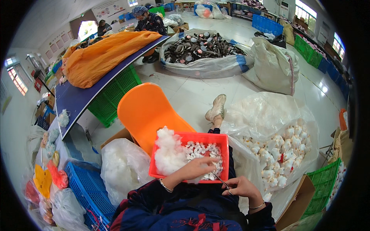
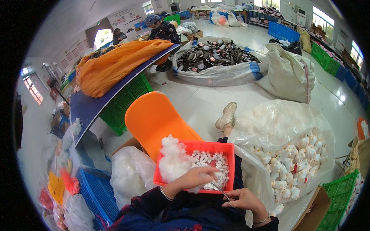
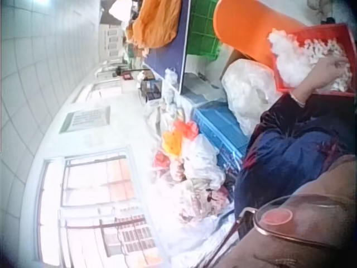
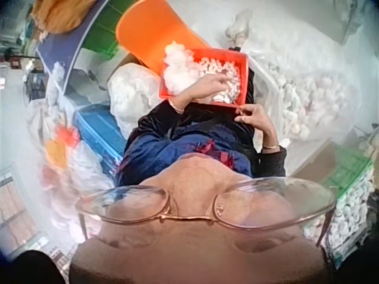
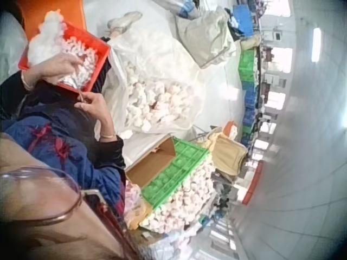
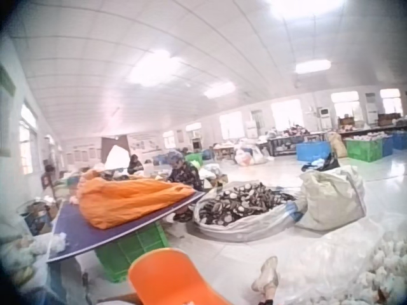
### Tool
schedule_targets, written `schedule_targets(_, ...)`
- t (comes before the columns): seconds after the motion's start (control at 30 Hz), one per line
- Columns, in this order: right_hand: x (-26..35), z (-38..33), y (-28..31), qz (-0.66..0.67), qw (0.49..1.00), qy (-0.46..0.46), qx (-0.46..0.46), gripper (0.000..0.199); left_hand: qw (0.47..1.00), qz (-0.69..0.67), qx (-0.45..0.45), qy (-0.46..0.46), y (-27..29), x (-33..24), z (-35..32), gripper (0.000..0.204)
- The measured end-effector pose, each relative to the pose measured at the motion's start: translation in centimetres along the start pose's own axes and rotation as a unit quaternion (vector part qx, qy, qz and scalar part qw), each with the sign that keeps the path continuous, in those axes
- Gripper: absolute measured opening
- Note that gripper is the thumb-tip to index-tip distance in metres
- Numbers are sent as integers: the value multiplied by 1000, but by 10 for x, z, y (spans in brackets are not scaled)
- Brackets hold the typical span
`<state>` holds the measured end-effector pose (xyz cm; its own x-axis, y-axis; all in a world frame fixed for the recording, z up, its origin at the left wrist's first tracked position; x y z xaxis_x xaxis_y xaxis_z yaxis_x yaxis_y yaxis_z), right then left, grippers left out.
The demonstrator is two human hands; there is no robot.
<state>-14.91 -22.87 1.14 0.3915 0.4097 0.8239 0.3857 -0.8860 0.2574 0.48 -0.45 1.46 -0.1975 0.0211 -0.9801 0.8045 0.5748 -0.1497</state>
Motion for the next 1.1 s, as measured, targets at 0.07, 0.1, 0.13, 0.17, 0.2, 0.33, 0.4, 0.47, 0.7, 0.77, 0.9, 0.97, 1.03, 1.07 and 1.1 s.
schedule_targets(0.07, 3, 1, 0, -26, 999, 28, 21, 32, 990, -55, 123, 38, -1, 9, -2, 24)
schedule_targets(0.1, 0, 1, 0, -31, 999, 31, 31, 32, 986, -71, 138, 56, 3, 12, -1, 22)
schedule_targets(0.13, -4, 1, 1, -36, 998, 34, 41, 32, 982, -88, 154, 73, 6, 14, -1, 21)
schedule_targets(0.17, -6, 1, 3, -41, 997, 38, 52, 32, 976, -104, 169, 90, 9, 14, -2, 19)
schedule_targets(0.2, -5, -1, 5, -44, 997, 29, 55, 32, 976, -117, 158, 88, 11, 12, -2, 17)
schedule_targets(0.33, -7, -7, 8, -55, 997, 7, 57, 30, 980, -126, 121, 97, 17, 2, -6, 12)
schedule_targets(0.4, -7, -8, 8, -55, 997, 6, 51, 29, 982, -111, 107, 109, 18, 0, -8, 12)
schedule_targets(0.47, -3, -9, 7, -51, 998, 7, 43, 29, 983, -98, 96, 119, 20, -2, -10, 13)
schedule_targets(0.7, 11, -8, 6, -82, 995, -6, 60, 31, 991, -6, 105, 82, 19, -13, -19, 15)
schedule_targets(0.77, 12, -3, 7, -91, 992, -17, 85, 31, 986, 28, 162, 9, 23, 6, -16, 17)
schedule_targets(0.9, 1, 0, 9, -72, 994, 14, 85, 31, 984, 12, 179, -24, 12, -7, -17, 19)
schedule_targets(0.97, 7, -1, 9, -80, 993, 3, 83, 31, 982, 56, 179, 15, 16, -9, -14, 18)
schedule_targets(1.03, 0, -1, 10, -63, 995, 5, 78, 30, 986, 50, 160, -7, 20, -3, -10, 17)
schedule_targets(1.07, -4, 0, 10, -54, 996, 6, 76, 30, 987, 47, 150, -18, 22, -1, -10, 17)
schedule_targets(1.1, -7, 0, 9, -51, 996, 0, 74, 30, 988, 48, 149, -8, 23, -2, -10, 17)
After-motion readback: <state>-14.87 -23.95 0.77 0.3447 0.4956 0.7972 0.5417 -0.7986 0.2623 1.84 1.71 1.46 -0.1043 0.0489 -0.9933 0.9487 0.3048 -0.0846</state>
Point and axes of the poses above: each hand's wrist, its own z-axis towards the middle knuckle, its own y-axis out of the back of the hand, x = y × z, the point moved 1 cm from there along z, towards the middle knuckle, and after that the axes turned 14 degrees about -z, right-handed, at the moved point
